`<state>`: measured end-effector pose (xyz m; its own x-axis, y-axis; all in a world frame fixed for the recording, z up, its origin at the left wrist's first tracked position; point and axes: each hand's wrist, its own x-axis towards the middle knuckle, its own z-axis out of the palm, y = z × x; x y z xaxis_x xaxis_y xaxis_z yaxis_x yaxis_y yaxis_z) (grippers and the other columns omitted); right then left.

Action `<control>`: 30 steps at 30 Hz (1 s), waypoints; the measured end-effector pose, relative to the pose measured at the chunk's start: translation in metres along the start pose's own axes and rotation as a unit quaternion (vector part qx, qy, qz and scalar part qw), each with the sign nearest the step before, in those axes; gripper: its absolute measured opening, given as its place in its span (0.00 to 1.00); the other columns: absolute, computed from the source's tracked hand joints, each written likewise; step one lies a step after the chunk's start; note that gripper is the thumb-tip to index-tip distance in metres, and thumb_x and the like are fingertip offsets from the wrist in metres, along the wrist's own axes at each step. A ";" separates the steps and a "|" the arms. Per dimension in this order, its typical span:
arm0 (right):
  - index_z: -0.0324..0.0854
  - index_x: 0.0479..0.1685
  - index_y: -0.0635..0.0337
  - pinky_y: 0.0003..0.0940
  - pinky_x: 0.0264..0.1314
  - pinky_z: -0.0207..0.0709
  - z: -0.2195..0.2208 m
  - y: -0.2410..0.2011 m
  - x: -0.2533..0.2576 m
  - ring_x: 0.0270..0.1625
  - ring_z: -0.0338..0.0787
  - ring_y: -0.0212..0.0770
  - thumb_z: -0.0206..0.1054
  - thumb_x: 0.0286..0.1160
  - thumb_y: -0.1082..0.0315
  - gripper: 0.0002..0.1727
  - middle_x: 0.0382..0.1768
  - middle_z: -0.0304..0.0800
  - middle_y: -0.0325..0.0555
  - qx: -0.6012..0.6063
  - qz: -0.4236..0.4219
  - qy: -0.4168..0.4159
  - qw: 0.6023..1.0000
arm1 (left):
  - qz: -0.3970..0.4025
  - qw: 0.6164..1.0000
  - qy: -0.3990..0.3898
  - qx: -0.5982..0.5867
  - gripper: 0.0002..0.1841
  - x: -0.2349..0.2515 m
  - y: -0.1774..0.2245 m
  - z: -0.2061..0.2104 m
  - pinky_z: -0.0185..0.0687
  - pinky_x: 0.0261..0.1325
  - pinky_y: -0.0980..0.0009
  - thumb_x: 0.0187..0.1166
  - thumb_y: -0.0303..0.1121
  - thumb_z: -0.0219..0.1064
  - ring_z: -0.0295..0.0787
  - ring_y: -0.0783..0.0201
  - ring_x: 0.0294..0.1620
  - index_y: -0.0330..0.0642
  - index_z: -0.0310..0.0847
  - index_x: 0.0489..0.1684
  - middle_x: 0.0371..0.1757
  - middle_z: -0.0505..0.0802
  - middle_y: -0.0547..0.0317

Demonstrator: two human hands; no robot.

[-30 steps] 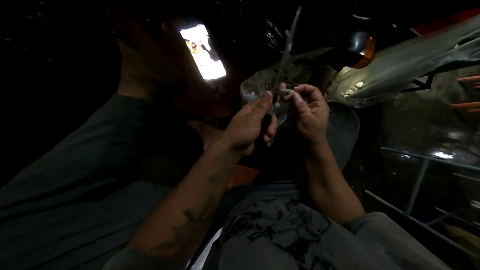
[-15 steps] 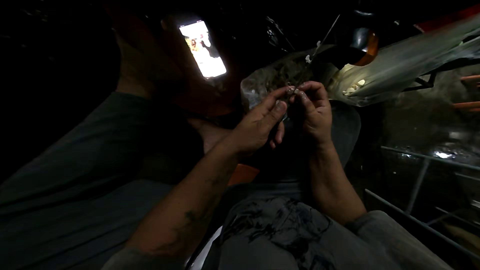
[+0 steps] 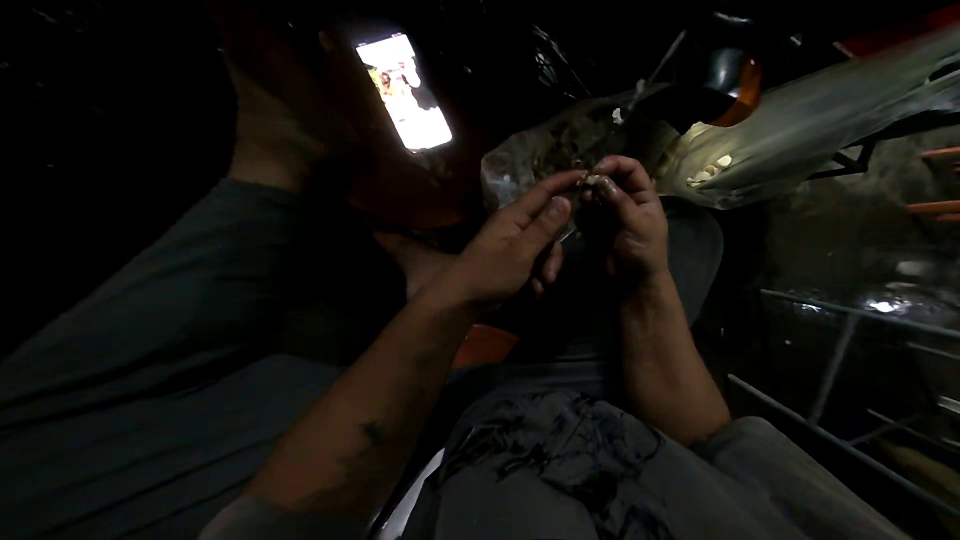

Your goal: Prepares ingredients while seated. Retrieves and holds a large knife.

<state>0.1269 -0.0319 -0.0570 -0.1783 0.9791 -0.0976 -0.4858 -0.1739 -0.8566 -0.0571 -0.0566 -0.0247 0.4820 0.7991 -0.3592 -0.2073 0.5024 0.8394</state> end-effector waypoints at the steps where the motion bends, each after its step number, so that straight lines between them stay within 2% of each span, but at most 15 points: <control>1: 0.84 0.53 0.53 0.20 0.28 0.77 -0.002 -0.002 0.001 0.30 0.82 0.28 0.58 0.86 0.72 0.10 0.40 0.88 0.40 0.034 0.029 -0.013 0.999 | -0.020 0.999 -0.009 -0.048 0.23 -0.002 0.001 0.000 0.78 0.14 0.75 0.96 0.43 0.45 0.75 0.69 0.12 0.59 0.64 0.87 0.21 0.79 0.59; 3: 0.85 0.53 0.53 0.20 0.27 0.75 -0.004 -0.003 0.002 0.28 0.80 0.27 0.57 0.87 0.70 0.10 0.39 0.87 0.39 0.063 0.060 -0.023 0.996 | -0.028 0.997 -0.019 -0.073 0.23 -0.003 0.001 -0.001 0.78 0.14 0.76 0.96 0.45 0.45 0.75 0.69 0.12 0.61 0.63 0.87 0.22 0.79 0.60; 5: 0.85 0.54 0.55 0.19 0.26 0.72 -0.004 -0.002 0.003 0.26 0.78 0.26 0.56 0.88 0.69 0.11 0.36 0.86 0.38 0.067 0.073 -0.013 0.995 | -0.010 0.999 -0.009 -0.041 0.22 -0.002 0.000 -0.001 0.79 0.15 0.76 0.96 0.42 0.47 0.77 0.68 0.14 0.60 0.65 0.87 0.23 0.81 0.59; 8: 0.85 0.54 0.57 0.21 0.31 0.78 -0.002 -0.002 0.002 0.29 0.83 0.27 0.57 0.88 0.68 0.11 0.37 0.89 0.40 0.053 0.089 0.032 0.994 | 0.024 0.999 0.001 0.028 0.23 0.000 -0.004 -0.002 0.80 0.16 0.75 0.95 0.40 0.50 0.79 0.68 0.15 0.59 0.65 0.89 0.26 0.83 0.59; 10: 0.86 0.53 0.59 0.23 0.34 0.84 0.000 -0.003 0.002 0.32 0.87 0.29 0.61 0.84 0.73 0.09 0.41 0.92 0.43 0.055 0.093 0.042 0.993 | 0.032 0.999 0.008 0.036 0.24 -0.001 -0.005 -0.003 0.80 0.16 0.75 0.95 0.40 0.49 0.79 0.67 0.15 0.56 0.65 0.89 0.24 0.83 0.59; 12: 0.86 0.53 0.58 0.23 0.33 0.82 0.000 -0.005 0.002 0.31 0.85 0.29 0.61 0.82 0.74 0.10 0.40 0.91 0.42 0.060 0.092 0.028 0.994 | 0.032 0.999 0.038 0.017 0.23 -0.002 -0.003 -0.003 0.80 0.15 0.75 0.96 0.40 0.48 0.78 0.68 0.14 0.57 0.65 0.88 0.23 0.82 0.61; 16: 0.81 0.64 0.59 0.21 0.28 0.74 -0.005 -0.004 0.003 0.28 0.79 0.28 0.60 0.82 0.73 0.15 0.40 0.87 0.41 0.067 0.071 -0.009 0.995 | 0.045 0.993 0.099 0.033 0.24 -0.002 0.005 -0.005 0.82 0.19 0.75 0.97 0.44 0.44 0.80 0.68 0.18 0.56 0.60 0.90 0.26 0.82 0.61; 18: 0.81 0.62 0.59 0.21 0.29 0.75 -0.003 -0.004 0.003 0.30 0.81 0.28 0.61 0.81 0.74 0.14 0.43 0.89 0.42 0.043 0.054 -0.010 0.998 | 0.024 0.992 0.095 0.078 0.24 -0.003 0.004 -0.006 0.85 0.22 0.74 0.96 0.46 0.45 0.84 0.67 0.20 0.52 0.63 0.88 0.25 0.84 0.61; 19: 0.82 0.60 0.59 0.22 0.31 0.79 -0.002 -0.004 0.002 0.31 0.84 0.29 0.62 0.81 0.75 0.13 0.45 0.90 0.44 0.017 0.039 0.002 0.999 | 0.005 0.990 0.094 0.101 0.24 -0.003 0.002 -0.008 0.86 0.23 0.73 0.96 0.47 0.45 0.85 0.66 0.21 0.51 0.66 0.86 0.25 0.85 0.59; 21: 0.83 0.59 0.62 0.24 0.33 0.82 -0.006 -0.014 -0.001 0.33 0.86 0.30 0.64 0.80 0.77 0.12 0.47 0.91 0.46 -0.070 -0.024 0.044 0.996 | -0.033 0.986 0.105 0.125 0.24 -0.002 -0.005 -0.011 0.86 0.25 0.71 0.95 0.50 0.45 0.86 0.64 0.23 0.52 0.74 0.80 0.27 0.87 0.57; 23: 0.84 0.57 0.62 0.25 0.35 0.84 -0.026 -0.041 -0.004 0.36 0.88 0.30 0.67 0.78 0.76 0.12 0.46 0.92 0.43 -0.201 -0.108 0.131 0.965 | -0.057 0.982 0.118 0.133 0.24 0.002 -0.010 -0.012 0.86 0.27 0.70 0.94 0.52 0.46 0.86 0.65 0.24 0.53 0.76 0.77 0.28 0.86 0.59; 25: 0.83 0.54 0.62 0.27 0.33 0.84 -0.056 -0.069 -0.002 0.33 0.87 0.30 0.71 0.75 0.73 0.11 0.42 0.91 0.40 -0.339 -0.154 0.253 0.893 | -0.063 0.977 0.130 0.159 0.23 0.004 -0.015 -0.013 0.87 0.27 0.69 0.93 0.49 0.52 0.85 0.66 0.23 0.53 0.73 0.81 0.28 0.87 0.59; 26: 0.83 0.51 0.63 0.27 0.33 0.83 -0.072 -0.080 0.002 0.32 0.86 0.30 0.73 0.73 0.71 0.11 0.40 0.90 0.40 -0.401 -0.146 0.313 0.849 | -0.061 0.971 0.140 0.181 0.23 0.005 -0.016 -0.013 0.87 0.25 0.68 0.92 0.46 0.56 0.86 0.65 0.22 0.52 0.73 0.81 0.27 0.87 0.58; 28: 0.86 0.52 0.61 0.32 0.48 0.86 -0.097 -0.094 0.016 0.41 0.90 0.33 0.75 0.72 0.64 0.14 0.42 0.91 0.43 -0.515 -0.075 0.391 0.759 | -0.045 0.963 0.165 0.209 0.23 0.010 -0.019 -0.014 0.88 0.23 0.68 0.90 0.44 0.61 0.86 0.66 0.19 0.49 0.74 0.81 0.26 0.88 0.58; 30: 0.88 0.58 0.60 0.42 0.59 0.83 -0.115 -0.098 0.028 0.50 0.92 0.40 0.75 0.73 0.60 0.19 0.47 0.94 0.48 -0.576 -0.010 0.406 0.709 | -0.039 0.961 0.181 0.206 0.23 0.013 -0.020 -0.015 0.87 0.23 0.69 0.91 0.46 0.58 0.86 0.67 0.19 0.47 0.75 0.80 0.25 0.87 0.59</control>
<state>0.2679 0.0249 -0.0339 0.5983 0.7989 0.0621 0.6239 -0.4158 -0.6616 -0.0596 -0.0512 -0.0524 0.1393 0.8645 -0.4829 0.2082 0.4512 0.8678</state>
